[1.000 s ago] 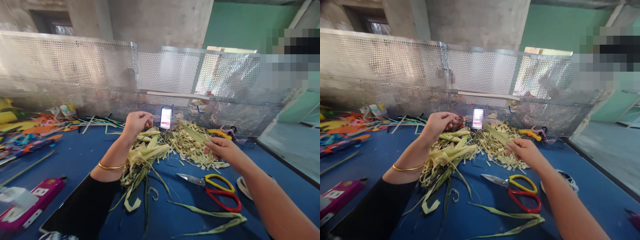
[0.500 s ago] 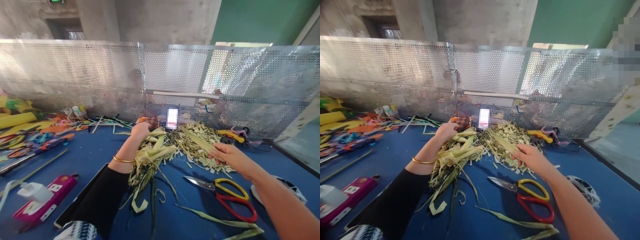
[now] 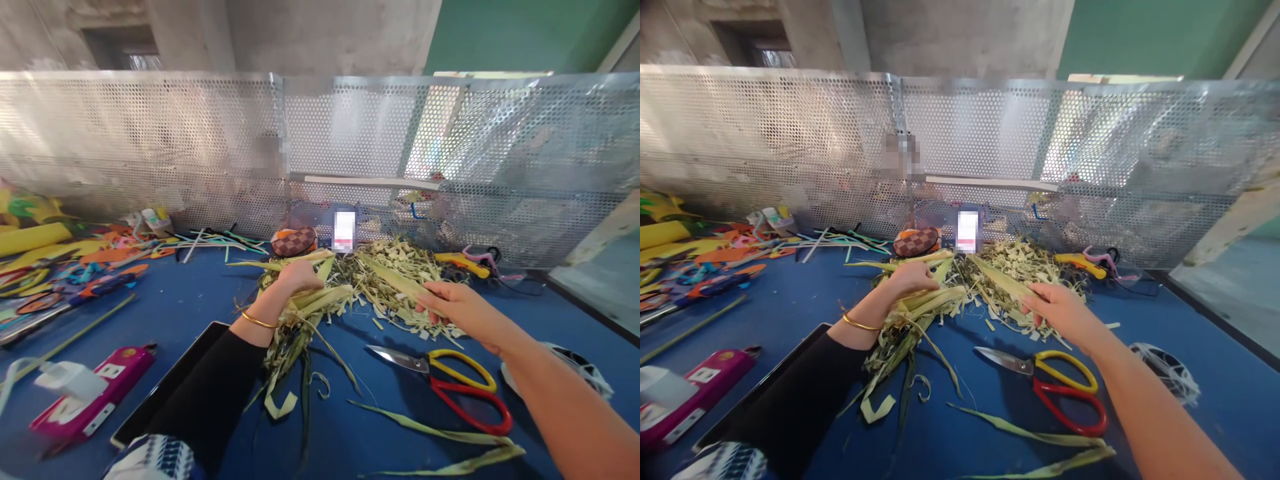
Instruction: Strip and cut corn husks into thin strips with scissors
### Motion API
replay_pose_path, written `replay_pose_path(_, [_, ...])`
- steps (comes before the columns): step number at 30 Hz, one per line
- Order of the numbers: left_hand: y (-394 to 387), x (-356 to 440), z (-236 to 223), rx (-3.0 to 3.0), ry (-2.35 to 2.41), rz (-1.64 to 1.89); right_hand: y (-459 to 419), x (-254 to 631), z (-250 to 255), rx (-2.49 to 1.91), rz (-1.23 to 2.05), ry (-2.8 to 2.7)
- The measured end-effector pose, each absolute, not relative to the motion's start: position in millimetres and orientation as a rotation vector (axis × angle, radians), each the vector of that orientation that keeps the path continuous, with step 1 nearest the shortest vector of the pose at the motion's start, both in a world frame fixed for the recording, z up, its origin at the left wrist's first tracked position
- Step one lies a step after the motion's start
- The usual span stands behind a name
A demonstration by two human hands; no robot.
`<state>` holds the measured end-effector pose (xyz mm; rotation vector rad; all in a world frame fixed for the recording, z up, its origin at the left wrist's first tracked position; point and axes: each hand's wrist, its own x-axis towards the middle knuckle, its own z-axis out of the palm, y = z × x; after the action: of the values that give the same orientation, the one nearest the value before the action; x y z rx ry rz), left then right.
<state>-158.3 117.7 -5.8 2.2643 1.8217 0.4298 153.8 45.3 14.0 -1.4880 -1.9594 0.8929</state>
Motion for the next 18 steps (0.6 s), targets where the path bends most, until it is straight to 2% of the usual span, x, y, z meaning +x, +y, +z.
replay_pose_path(5, [117, -159, 11, 2.152, 1.739, 0.574, 47, 156, 14, -1.5, 0.853, -1.881])
replay_pose_path(11, [108, -154, 35, 1.83, 1.413, 1.292, 46, 155, 15, -1.507, 0.776, -1.745])
replay_pose_path(13, [105, -157, 42, 1.815, 1.406, 1.418, 46, 154, 14, -1.494, 0.797, -1.762])
replay_pose_path(16, [103, -166, 48, 1.933, 1.583, 1.397, 47, 152, 13, -1.489, 0.851, -1.798])
replay_pose_path(18, [100, -171, 50, 2.093, 1.767, 1.2, 47, 148, 11, -1.508, 0.858, -1.815])
